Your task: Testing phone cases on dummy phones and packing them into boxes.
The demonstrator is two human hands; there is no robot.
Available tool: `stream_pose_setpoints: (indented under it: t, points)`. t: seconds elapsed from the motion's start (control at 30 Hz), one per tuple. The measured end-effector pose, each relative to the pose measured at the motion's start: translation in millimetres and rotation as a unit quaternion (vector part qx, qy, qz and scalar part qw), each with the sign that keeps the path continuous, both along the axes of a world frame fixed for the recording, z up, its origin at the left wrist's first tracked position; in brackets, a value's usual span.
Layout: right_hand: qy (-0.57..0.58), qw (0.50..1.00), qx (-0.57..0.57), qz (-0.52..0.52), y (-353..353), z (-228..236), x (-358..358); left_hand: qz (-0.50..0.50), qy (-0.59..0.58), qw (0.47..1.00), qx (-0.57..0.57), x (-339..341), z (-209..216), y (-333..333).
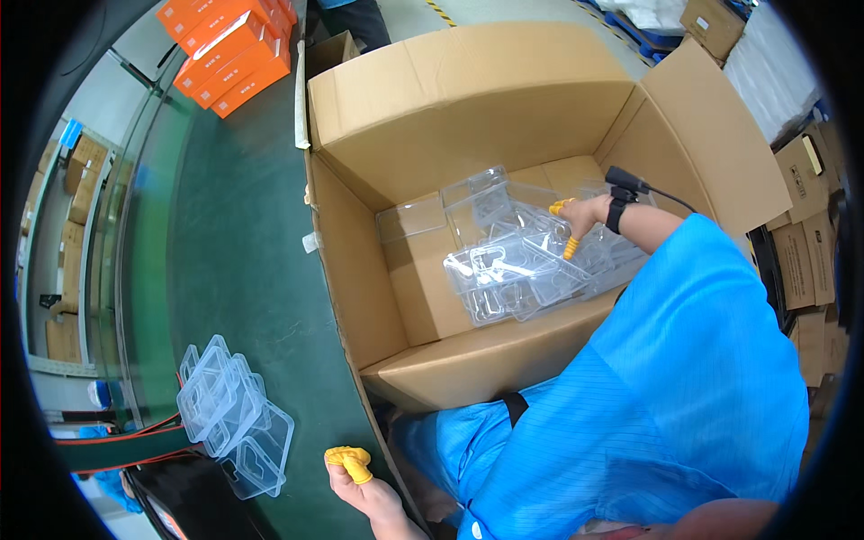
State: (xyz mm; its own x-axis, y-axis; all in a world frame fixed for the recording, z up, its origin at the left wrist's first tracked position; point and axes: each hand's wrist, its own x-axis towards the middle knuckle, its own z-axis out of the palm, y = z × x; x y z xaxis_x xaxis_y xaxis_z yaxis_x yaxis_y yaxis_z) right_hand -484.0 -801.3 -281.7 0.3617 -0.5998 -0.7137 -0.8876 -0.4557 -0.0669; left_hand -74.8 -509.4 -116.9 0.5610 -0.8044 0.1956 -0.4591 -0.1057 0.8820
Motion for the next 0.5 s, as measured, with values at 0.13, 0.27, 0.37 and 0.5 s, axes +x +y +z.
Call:
stream_pose_setpoints:
  t: [0.13,0.27,0.37,0.5]
  points:
    - [-0.034,0.991,0.105,-0.080,5,-50,3,-0.012,-0.010,1.000,-0.004,-1,-2,0]
    - [-0.130,0.959,0.148,-0.205,45,-56,27,-0.010,-0.022,1.000,0.007,-3,-2,1]
    - [-0.132,0.937,0.238,-0.218,36,-90,26,-0.016,-0.029,0.999,0.012,-4,0,-3]
    - [-0.179,0.901,0.292,-0.267,41,-112,35,-0.033,-0.034,0.999,0.004,0,-2,-8]
